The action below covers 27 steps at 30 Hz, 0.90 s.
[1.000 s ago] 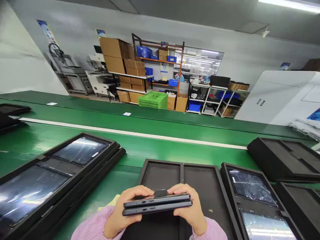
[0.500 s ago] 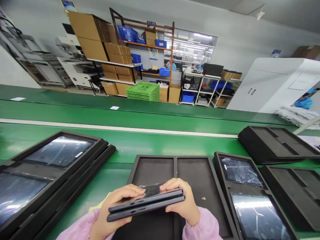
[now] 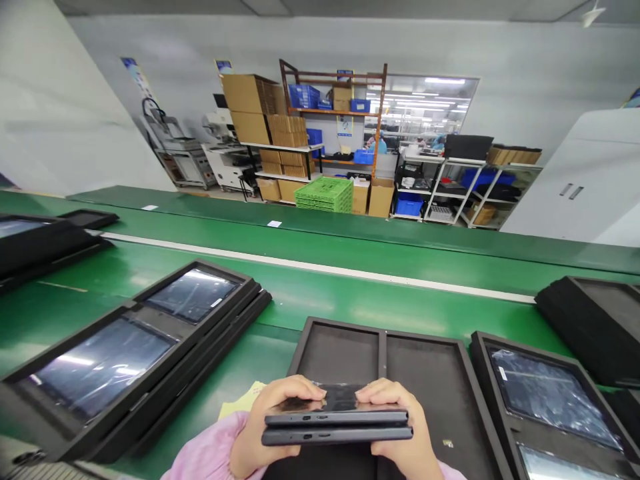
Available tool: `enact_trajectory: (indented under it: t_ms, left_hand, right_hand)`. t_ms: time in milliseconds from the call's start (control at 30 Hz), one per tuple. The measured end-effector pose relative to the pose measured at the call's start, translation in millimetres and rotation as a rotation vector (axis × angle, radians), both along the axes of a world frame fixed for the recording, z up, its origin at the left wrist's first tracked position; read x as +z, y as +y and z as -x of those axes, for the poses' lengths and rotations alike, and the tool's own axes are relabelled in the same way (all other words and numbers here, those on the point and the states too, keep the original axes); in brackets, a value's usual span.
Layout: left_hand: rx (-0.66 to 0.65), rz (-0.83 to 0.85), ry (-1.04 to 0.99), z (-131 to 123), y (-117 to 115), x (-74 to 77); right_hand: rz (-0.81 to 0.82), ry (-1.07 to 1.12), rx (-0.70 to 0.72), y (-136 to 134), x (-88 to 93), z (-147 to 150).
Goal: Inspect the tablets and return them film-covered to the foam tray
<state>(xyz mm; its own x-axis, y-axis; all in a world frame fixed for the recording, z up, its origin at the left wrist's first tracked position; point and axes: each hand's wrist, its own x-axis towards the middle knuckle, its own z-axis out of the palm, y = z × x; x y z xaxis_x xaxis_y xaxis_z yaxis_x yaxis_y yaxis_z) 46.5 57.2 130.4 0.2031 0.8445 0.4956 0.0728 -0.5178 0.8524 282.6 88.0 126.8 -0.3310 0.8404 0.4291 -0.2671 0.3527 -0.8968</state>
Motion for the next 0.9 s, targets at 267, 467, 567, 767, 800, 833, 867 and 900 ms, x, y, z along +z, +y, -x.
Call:
enact_trajectory:
  t_ms: [267,467,567,767,800,833,867,900]
  left_hand:
    - [0.55,0.457,-0.302,-9.8,42.8,-45.0]
    - [0.315,0.816,-0.492,-57.8,48.7,-44.7]
    - [0.538,0.663,-0.324,-74.3,52.7,-59.5]
    - [0.374,0.455,-0.369,-64.5,83.6,-31.5]
    - [0.386,0.454,-0.365,-60.6,87.7,-24.2]
    - [0.396,0.456,-0.352,-56.8,90.9,-18.2]
    - [0.405,0.458,-0.336,-53.5,93.1,-13.9]
    - [0.408,0.455,-0.321,-50.5,94.6,-11.3]
  right_hand:
    - [0.103,-0.618,-0.213,14.0,-20.3,6.6]
    - [0.072,-0.837,-0.22,-11.6,55.7,31.4]
    - [0.141,-0.968,-0.21,-14.8,57.5,40.6]
    - [0.223,-0.817,-0.217,3.3,22.4,53.6]
    - [0.253,-0.728,-0.212,10.3,17.2,57.3]
    - [0.28,-0.63,-0.215,18.5,13.2,61.4]
    - [0.308,-0.53,-0.225,27.9,10.4,65.8]
    - [0.34,-0.438,-0.242,37.9,9.0,70.1]
